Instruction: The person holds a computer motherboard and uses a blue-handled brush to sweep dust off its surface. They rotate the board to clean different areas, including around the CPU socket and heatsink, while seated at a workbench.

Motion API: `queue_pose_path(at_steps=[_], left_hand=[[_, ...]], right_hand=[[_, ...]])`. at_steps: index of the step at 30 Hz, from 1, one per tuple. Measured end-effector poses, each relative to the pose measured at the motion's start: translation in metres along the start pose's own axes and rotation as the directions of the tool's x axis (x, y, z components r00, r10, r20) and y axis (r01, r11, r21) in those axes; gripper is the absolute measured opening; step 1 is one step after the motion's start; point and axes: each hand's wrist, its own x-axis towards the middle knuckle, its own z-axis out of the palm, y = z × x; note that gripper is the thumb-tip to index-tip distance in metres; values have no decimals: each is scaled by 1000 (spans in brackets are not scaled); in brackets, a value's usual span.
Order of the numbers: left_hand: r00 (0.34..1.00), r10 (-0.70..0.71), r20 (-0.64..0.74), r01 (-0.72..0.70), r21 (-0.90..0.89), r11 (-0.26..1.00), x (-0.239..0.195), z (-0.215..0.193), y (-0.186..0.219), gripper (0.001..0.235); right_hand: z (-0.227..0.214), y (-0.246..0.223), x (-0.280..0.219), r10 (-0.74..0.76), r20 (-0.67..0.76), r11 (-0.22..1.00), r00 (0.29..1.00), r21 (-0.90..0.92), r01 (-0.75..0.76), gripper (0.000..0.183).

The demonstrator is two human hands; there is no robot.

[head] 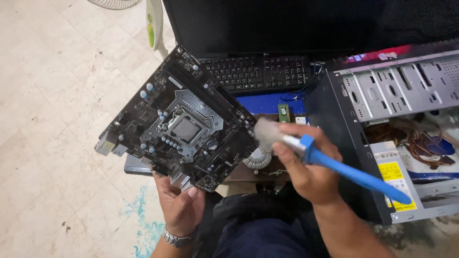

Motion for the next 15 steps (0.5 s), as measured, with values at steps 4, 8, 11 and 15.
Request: queue_pose_path(at_steps=[4, 8, 11, 15], left_hand=[[999, 31, 27, -33, 40, 999, -3, -9, -3, 96], [998, 4, -55, 3, 133, 991, -5, -21, -3, 122], [998, -55, -23, 59, 275, 960, -10, -30, -4, 116], [999, -31, -29, 38, 315, 948, -2, -21, -2, 117]], right_hand=[[-11, -5, 21, 41, 167, 974, 985, -228, -2, 22], [-14, -8, 15, 370, 134, 863, 919, -415, -287, 17], [-11, -8, 8, 158, -62, 925, 985, -341, -170, 21], [-14, -4, 12, 205, 99, 888, 974, -436, -143, 11]])
